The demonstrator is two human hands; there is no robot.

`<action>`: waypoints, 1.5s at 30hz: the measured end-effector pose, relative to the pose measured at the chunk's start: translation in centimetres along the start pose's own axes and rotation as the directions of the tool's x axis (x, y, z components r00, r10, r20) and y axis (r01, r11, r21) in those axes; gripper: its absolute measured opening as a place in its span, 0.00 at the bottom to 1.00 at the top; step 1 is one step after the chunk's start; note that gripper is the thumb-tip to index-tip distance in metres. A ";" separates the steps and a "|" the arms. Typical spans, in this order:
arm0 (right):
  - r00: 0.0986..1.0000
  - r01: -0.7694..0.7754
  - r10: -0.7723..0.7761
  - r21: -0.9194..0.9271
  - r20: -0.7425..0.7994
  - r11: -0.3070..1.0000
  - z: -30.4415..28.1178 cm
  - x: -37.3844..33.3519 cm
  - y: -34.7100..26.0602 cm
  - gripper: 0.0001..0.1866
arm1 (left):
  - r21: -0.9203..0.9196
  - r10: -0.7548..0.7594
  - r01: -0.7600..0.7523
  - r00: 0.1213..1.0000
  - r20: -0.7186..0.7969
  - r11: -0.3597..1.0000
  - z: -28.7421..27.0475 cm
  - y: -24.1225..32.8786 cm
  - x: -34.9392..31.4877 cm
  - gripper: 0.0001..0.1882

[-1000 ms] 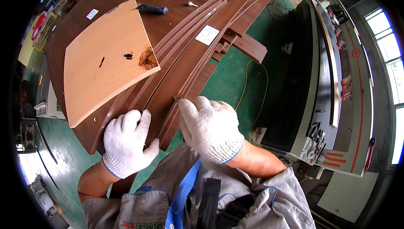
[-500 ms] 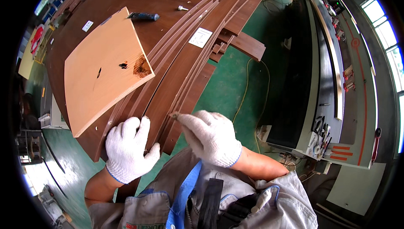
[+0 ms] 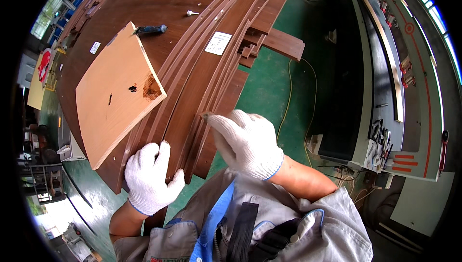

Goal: The person repairs wooden panels by applying a dark filler from a tube onto a small board, then uses a small spatula to spread the filler into cracks and holes on the edges of long wooden planks.

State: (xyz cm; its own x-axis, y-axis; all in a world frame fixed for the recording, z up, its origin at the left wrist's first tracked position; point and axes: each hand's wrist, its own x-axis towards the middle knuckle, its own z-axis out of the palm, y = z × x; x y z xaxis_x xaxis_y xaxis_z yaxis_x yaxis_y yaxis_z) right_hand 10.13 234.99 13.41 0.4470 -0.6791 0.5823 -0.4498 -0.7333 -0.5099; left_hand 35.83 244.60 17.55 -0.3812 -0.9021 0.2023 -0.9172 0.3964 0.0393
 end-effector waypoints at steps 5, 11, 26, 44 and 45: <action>0.984 -0.035 0.076 -0.238 0.162 0.970 -0.4 3.0 -1.7 0.14 | 0.008 0.010 -0.010 1.000 -0.005 1.000 -0.1 0.1 0.1 0.35; 0.940 -0.018 0.045 -0.081 0.340 0.997 -2.8 2.5 -3.5 0.13 | -0.034 -0.031 0.031 0.999 0.022 0.999 -0.1 0.1 0.0 0.36; 0.997 0.020 -0.015 0.073 -0.070 0.997 2.4 0.7 3.9 0.19 | 0.028 0.006 -0.006 1.000 0.008 1.000 -0.3 0.1 0.2 0.35; 0.969 -0.039 0.048 -0.043 0.241 0.998 -2.3 3.0 -1.4 0.15 | -0.006 -0.042 0.042 0.998 0.048 0.999 -0.4 0.3 0.0 0.36; 0.978 -0.055 0.058 -0.017 0.202 0.998 -2.3 2.7 -1.1 0.17 | -0.008 -0.036 0.036 0.998 0.050 0.999 -0.4 0.2 0.0 0.36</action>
State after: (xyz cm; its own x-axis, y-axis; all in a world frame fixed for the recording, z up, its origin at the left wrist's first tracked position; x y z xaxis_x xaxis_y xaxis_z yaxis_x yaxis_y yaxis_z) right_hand 10.09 234.07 17.01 0.5670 -0.7130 0.4124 -0.4869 -0.6940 -0.5304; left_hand 35.65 244.72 17.94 -0.3534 -0.9232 0.1513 -0.9296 0.3647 0.0539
